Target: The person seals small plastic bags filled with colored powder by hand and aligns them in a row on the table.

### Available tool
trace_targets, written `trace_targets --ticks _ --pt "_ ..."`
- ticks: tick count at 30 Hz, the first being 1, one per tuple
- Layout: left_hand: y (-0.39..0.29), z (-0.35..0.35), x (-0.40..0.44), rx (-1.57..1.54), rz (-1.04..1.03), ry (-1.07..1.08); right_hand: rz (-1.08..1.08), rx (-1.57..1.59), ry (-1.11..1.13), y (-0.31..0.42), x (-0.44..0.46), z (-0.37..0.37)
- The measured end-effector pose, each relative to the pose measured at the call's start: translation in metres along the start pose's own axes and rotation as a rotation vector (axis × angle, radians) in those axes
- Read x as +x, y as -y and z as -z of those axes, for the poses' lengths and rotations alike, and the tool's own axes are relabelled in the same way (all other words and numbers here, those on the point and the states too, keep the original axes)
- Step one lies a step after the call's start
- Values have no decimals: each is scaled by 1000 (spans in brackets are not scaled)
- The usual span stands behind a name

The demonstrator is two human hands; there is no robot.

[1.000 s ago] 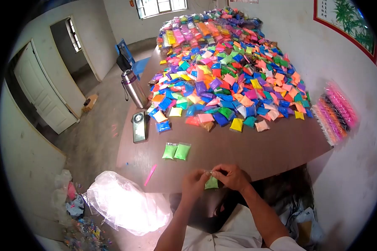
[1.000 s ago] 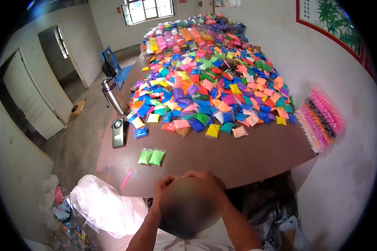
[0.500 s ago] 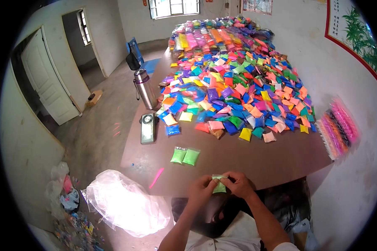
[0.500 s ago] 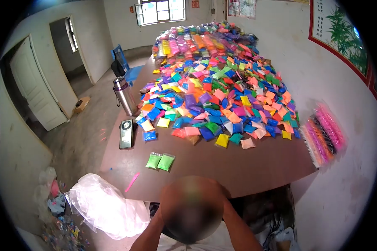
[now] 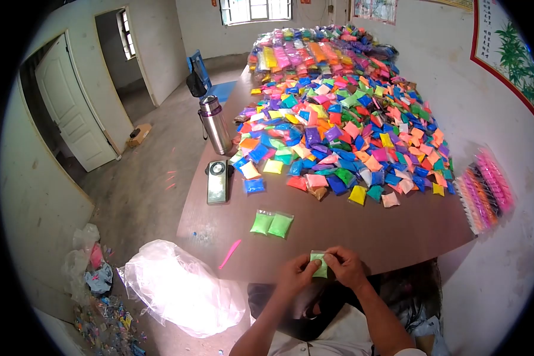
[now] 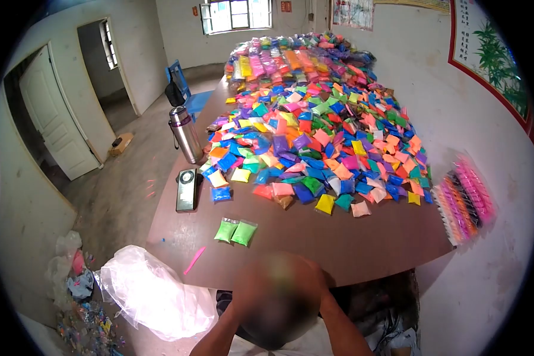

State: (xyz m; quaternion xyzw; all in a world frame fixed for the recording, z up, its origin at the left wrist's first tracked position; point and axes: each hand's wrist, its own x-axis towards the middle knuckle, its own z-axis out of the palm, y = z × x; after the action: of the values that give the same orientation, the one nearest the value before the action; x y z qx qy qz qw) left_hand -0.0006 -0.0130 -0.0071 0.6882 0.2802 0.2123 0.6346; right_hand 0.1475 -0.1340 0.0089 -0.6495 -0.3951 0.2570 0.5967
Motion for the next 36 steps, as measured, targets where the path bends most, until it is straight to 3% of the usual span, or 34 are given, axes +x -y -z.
trace_targets --ticks 1,4,6,9,12,16,18,21,30,36 --pt "-2 0 -3 1 1 0 5 12 2 4 0 -2" --pt "-3 2 -9 81 -267 -154 26 7 22 -7 -1 -2" --pt "3 1 -2 -84 -5 -11 42 -10 34 -12 -3 0" --pt "-25 -1 -10 -99 82 -9 18 -42 13 -10 -4 5" --pt "-28 2 -9 35 102 55 143 -38 -20 -10 -2 4" --pt "-18 1 -11 -179 141 27 -11 -24 -27 -7 -4 -1" --pt "-12 8 -10 14 121 12 -70 -108 -19 6 -2 0" --pt "-24 7 -12 -15 99 -12 -86 -143 16 12 -1 0" --pt "-26 8 -9 128 131 82 -127 74 -34 3 -3 3" --pt "-14 12 -11 -21 77 -7 -21 -165 2 5 2 1"
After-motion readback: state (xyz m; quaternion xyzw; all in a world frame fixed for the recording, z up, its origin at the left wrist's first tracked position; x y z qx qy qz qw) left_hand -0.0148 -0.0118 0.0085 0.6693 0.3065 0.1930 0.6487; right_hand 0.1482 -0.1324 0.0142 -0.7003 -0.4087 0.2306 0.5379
